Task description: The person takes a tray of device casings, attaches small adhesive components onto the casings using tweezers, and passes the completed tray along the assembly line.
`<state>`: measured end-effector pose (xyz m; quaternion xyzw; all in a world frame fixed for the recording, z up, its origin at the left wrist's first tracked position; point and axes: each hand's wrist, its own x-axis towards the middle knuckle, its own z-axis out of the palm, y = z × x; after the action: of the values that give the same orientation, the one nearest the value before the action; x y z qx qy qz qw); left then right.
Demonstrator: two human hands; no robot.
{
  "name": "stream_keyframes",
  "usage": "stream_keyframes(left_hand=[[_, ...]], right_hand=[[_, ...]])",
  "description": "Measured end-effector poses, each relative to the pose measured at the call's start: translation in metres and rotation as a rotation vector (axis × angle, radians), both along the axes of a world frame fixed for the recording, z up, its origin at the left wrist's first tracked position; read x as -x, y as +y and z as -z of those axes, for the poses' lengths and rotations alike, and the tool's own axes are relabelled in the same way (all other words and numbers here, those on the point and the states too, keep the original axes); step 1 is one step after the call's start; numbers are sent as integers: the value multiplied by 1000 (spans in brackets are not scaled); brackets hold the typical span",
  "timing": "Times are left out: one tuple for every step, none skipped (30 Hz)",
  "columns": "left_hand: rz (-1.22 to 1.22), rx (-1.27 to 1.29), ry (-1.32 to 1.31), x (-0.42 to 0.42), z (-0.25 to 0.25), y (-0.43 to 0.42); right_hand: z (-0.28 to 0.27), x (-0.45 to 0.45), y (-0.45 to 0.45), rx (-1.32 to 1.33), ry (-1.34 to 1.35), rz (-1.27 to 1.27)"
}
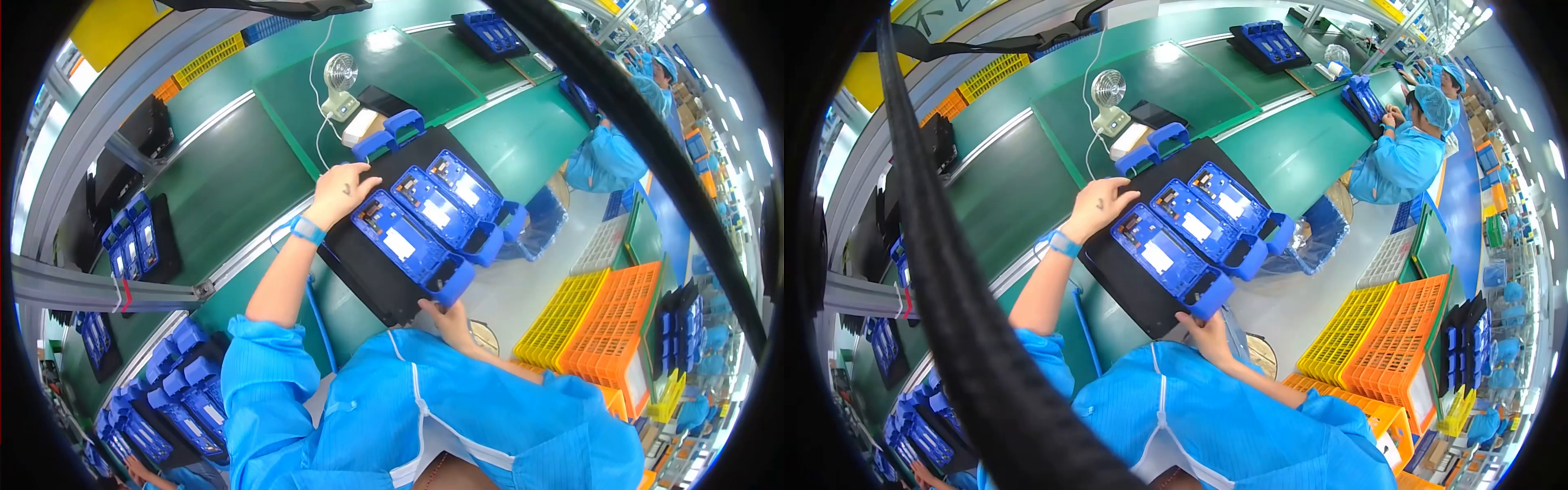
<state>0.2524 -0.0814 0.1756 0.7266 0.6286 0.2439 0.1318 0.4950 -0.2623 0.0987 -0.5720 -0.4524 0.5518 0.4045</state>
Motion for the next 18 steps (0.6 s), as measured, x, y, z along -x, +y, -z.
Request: stream_keyframes(left_hand=[[-4, 4, -1, 3, -9, -7], [-85, 12, -110, 8, -15, -14], [-175, 13, -217, 13, -18, -22], [-259, -47, -314, 22, -12, -31], [-388, -111, -405, 32, 7, -40], [-463, -128, -514, 41, 14, -55], [-544, -158, -623, 51, 20, -75], [-668, -135, -541, 59, 30, -98], [-787, -113, -463, 67, 41, -122], [-836, -185, -567, 75, 60, -147], [-876, -261, -670, 80, 73, -171], [-963, -258, -696, 82, 74, -195], [-1042, -255, -727, 83, 73, -217], [-1103, -259, -723, 83, 70, -237], [-1162, -260, -720, 82, 67, -254], [-1196, -280, -719, 82, 65, -268], [-1228, -279, -760, 82, 65, -280], [-1260, -278, -800, 84, 64, -289]], right_hand=[[-7, 5, 3, -38, -32, -78], [-18, 5, 6, 95, -35, -192], [-11, 1, 7, 99, -35, -212], [-2, -1, 9, 90, -79, -340], [7, 0, 10, 74, -120, -476], [-10, 3, 8, 89, -116, -501], [-26, 4, 13, 68, -204, -622], [-21, -2, 14, 81, -257, -737], [-18, -7, 13, 161, -221, -742], [-14, -8, 10, 240, -193, -738], [-21, -2, 11, 254, -132, -736], [-29, 3, 10, 271, -74, -727], [-22, 4, 8, 259, -78, -765], [-12, 4, 8, 297, -99, -800], [-5, 5, 8, 337, -124, -832], [-9, 9, 8, 329, -131, -870], [-14, 13, 9, 339, -156, -878], [-18, 18, 11, 350, -180, -887]])
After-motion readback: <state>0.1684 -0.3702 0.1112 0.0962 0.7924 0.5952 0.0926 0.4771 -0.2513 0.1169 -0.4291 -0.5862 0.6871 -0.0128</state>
